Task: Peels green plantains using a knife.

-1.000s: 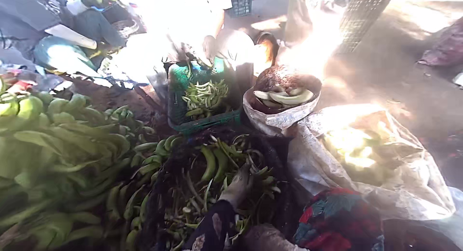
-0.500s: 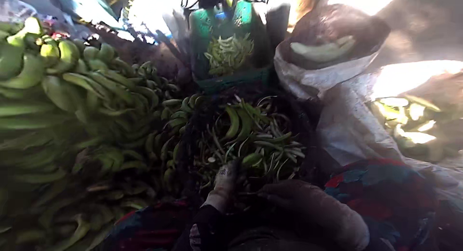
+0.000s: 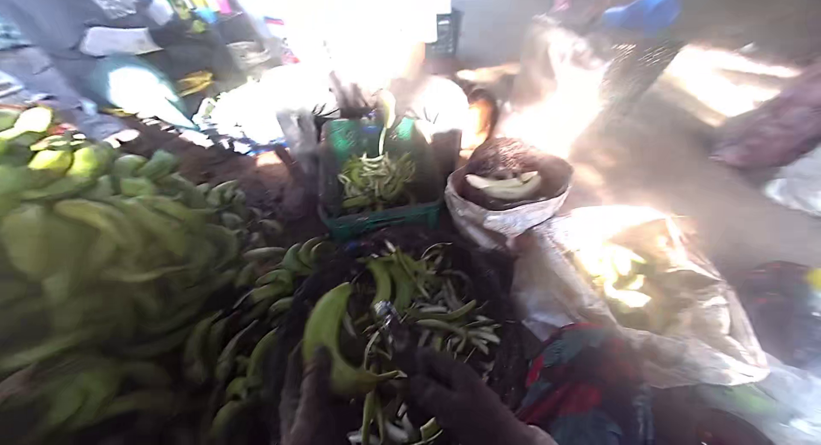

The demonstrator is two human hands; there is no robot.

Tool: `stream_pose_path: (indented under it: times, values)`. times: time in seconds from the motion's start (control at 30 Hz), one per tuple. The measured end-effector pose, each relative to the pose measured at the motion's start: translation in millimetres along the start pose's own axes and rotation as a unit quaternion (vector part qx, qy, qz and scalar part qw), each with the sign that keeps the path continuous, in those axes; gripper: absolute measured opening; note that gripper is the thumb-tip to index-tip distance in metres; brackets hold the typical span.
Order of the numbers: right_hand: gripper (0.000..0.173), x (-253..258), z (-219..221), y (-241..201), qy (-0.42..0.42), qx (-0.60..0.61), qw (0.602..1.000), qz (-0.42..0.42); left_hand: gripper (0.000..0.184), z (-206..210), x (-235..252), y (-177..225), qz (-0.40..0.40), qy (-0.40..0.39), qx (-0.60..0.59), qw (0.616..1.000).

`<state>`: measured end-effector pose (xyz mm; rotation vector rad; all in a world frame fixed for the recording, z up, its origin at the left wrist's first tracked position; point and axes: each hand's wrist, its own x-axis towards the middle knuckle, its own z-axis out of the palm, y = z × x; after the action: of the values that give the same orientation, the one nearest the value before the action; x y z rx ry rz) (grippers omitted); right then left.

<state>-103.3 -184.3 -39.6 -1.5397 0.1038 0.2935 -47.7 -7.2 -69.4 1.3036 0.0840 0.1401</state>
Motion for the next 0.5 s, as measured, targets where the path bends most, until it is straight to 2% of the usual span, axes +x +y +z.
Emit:
stream_pose_path:
  times: [0.1, 0.23, 0.37, 0.5]
  values:
    - [0.038, -4.6, 7.3, 6.7, -0.020, -0.008, 1.000, 0.004, 0.048, -7.9, 11.8, 8.3, 0.026, 0.036, -0.033, 0.998]
    - [0.030, -10.0, 17.1, 9.2, -0.031, -0.019, 0.999, 0.015, 0.044, -9.7, 17.3, 16.2, 0.047, 0.085, -0.044, 0.994]
    - [0.032, -10.6, 17.8, 11.7, -0.032, -0.019, 0.999, 0.028, 0.037, -10.6, 17.2, 15.3, 0.060, 0.089, -0.062, 0.992]
    - [0.033, -9.1, 17.6, 12.1, -0.037, -0.027, 0.998, 0.036, 0.038, -8.1, 15.2, 16.9, 0.064, 0.104, -0.055, 0.991]
